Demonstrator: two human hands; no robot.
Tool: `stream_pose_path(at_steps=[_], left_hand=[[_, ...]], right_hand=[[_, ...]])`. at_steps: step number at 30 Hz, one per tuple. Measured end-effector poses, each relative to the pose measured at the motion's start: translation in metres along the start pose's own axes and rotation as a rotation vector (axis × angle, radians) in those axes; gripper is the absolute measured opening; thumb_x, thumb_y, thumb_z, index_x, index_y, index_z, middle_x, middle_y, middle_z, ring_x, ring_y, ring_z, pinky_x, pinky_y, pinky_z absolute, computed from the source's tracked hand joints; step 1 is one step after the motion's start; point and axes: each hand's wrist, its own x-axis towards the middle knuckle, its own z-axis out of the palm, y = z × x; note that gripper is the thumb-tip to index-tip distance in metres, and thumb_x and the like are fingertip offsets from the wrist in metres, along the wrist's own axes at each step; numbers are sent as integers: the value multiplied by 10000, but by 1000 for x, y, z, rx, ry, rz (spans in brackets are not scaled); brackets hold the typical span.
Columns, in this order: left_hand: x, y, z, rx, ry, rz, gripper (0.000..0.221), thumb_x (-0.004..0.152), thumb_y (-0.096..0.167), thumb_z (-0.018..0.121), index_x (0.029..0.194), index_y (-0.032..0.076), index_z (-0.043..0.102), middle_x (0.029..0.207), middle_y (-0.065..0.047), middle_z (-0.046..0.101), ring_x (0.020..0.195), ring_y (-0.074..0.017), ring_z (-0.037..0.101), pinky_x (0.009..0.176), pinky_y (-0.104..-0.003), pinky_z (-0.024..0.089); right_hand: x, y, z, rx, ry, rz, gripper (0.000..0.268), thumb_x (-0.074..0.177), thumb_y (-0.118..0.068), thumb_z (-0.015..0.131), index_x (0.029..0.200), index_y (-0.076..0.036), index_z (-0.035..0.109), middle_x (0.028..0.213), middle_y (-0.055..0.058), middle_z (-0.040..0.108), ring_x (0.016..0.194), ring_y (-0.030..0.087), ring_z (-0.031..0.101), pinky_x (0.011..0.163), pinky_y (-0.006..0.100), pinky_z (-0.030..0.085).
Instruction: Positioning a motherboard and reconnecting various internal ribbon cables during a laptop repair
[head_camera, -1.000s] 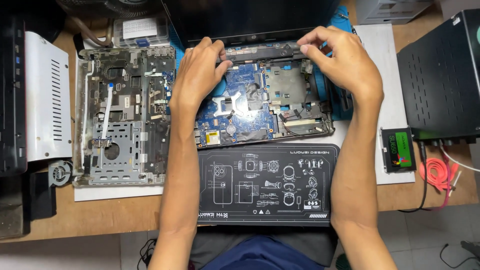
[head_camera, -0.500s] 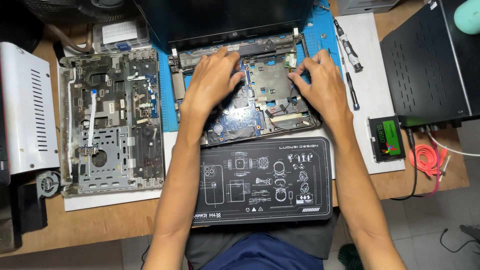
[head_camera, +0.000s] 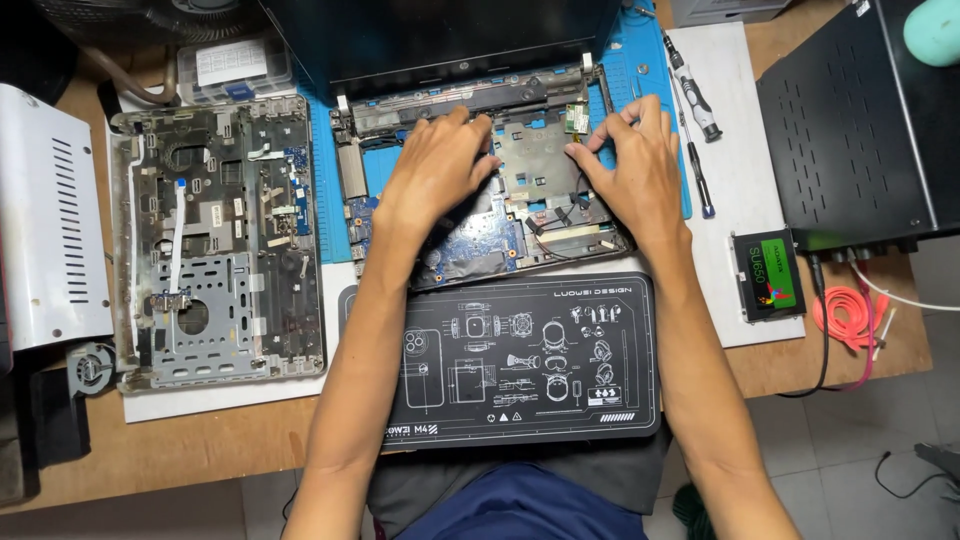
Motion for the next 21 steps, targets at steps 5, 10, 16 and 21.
stream_pose_path(at_steps=[5,10,16,21], left_hand=[[0,1,0,6,-7,-1,328,979,251,722,1165,-5,635,1089,-189,650,960,-432,675,985,-633,484],[0,-1,1,-3,-19,-10,312,990,274,710,1146,16,629,1091,-179,638,955,-435,661,964,-614,474],[0,-4,2,-2,-13,3,270,994,276,716,1059,28,629,1024,-166,636,886,-416,660,898,-581,493],[0,-1,1,-7,-18,2,268,993,264,715,1079,22,639,1038,-173,649,905,-402,670,925,-583,497]], right_hand=[[-2,-3,2,-82,47,19,385,964,-436,834,830,-145,622,1100,90,452,1064,309,480,818,476,404],[-4,-7,4,-70,48,35,388,945,-458,833,789,-161,639,1178,96,470,1080,283,480,894,498,369],[-4,-6,6,-50,39,56,361,943,-415,830,770,-170,630,1248,109,488,1148,300,488,933,504,318],[-4,-6,7,-36,42,62,299,943,-360,808,780,-155,663,1298,135,503,1245,327,476,958,525,294]])
